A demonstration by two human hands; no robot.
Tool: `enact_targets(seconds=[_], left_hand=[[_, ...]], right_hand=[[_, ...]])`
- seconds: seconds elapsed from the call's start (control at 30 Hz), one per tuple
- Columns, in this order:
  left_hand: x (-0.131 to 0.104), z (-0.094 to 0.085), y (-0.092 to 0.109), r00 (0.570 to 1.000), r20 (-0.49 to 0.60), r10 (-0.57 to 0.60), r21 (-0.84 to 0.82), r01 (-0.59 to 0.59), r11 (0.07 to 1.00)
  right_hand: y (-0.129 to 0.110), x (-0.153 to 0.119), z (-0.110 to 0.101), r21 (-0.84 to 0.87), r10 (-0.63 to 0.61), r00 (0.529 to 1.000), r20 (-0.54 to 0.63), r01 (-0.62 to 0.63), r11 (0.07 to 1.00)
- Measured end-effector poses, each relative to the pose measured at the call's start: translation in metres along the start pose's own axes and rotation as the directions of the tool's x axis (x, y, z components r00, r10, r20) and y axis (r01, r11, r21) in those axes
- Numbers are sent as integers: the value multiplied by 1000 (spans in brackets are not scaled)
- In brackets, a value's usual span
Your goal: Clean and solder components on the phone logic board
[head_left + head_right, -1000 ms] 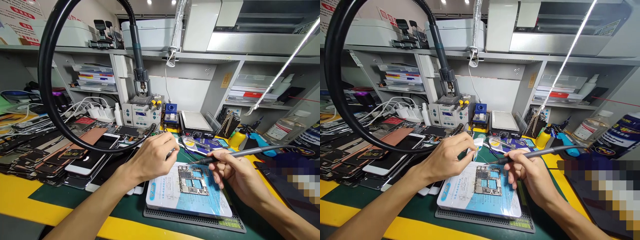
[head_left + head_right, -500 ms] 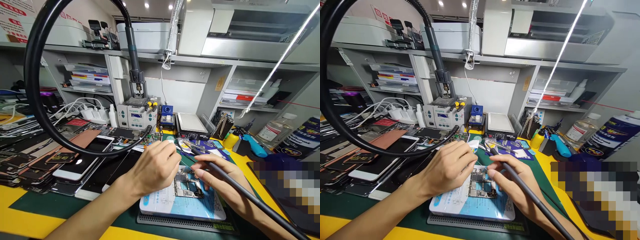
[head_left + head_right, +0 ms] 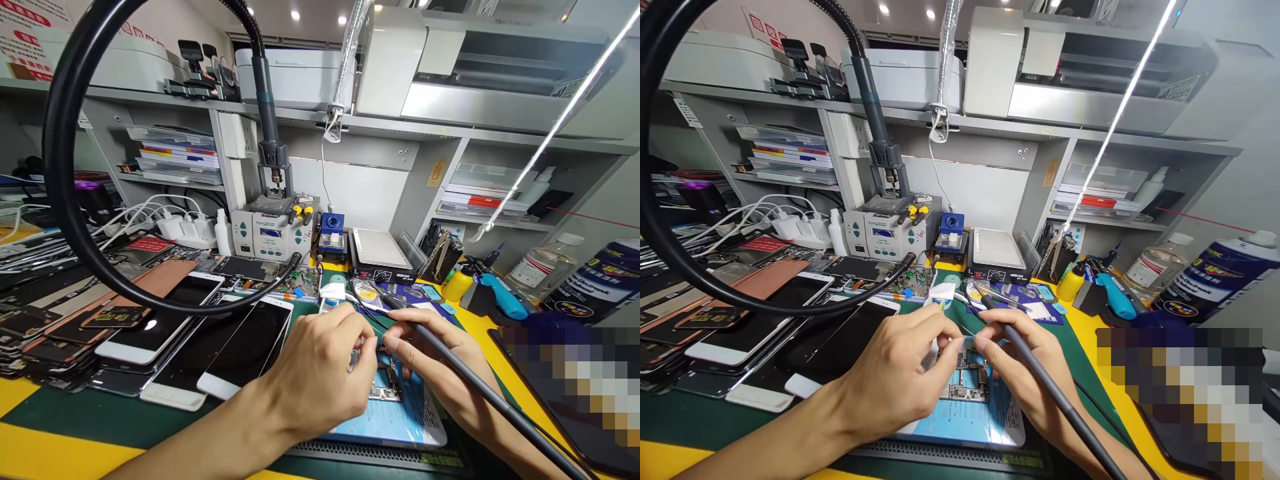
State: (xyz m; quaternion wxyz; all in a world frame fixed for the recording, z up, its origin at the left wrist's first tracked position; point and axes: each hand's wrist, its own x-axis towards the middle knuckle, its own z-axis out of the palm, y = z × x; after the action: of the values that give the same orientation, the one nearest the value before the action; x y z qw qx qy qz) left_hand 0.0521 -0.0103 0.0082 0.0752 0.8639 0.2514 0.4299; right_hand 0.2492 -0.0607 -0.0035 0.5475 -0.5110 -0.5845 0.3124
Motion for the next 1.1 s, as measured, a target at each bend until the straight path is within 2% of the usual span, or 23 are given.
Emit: enact_targets(seconds=[0.03,0.1,0.17,0.27,0.43,0.7,0.83,0.97,1.1], left_hand=[[1,-1,4,990,62,-130,-105,136,985],[4,-5,10,910,228,-347,-268,401,876],[7,-8,13,825,348,-446,-357,556,751],[8,-8,10,773,402,-492,-445,634,633],[7,-2,5,665,479,-573,-487,745,457],[6,3,4,695,426,-580,-515,713,476],[6,4,2,709,403,-579,-606,681,411],[6,6,-1,694,404,-595,-636,681,362],[5,6,-3,677,421,-604,-646,691,324]], right_hand=[[-1,0,2,-7,-10,1000,-8,10,1000],[-1,-1,6,-51,-53,998,-32,52,997],[2,-2,9,-116,-115,992,-46,109,987],[7,-5,11,-187,-195,980,-34,185,965],[9,-7,15,-244,-253,968,-3,245,938],[-2,-6,21,-164,-278,959,-51,266,950],[-2,-8,18,-177,-230,971,-64,216,960],[1,-9,15,-193,-165,982,-92,145,970],[1,-9,12,-162,-160,982,-105,142,977]])
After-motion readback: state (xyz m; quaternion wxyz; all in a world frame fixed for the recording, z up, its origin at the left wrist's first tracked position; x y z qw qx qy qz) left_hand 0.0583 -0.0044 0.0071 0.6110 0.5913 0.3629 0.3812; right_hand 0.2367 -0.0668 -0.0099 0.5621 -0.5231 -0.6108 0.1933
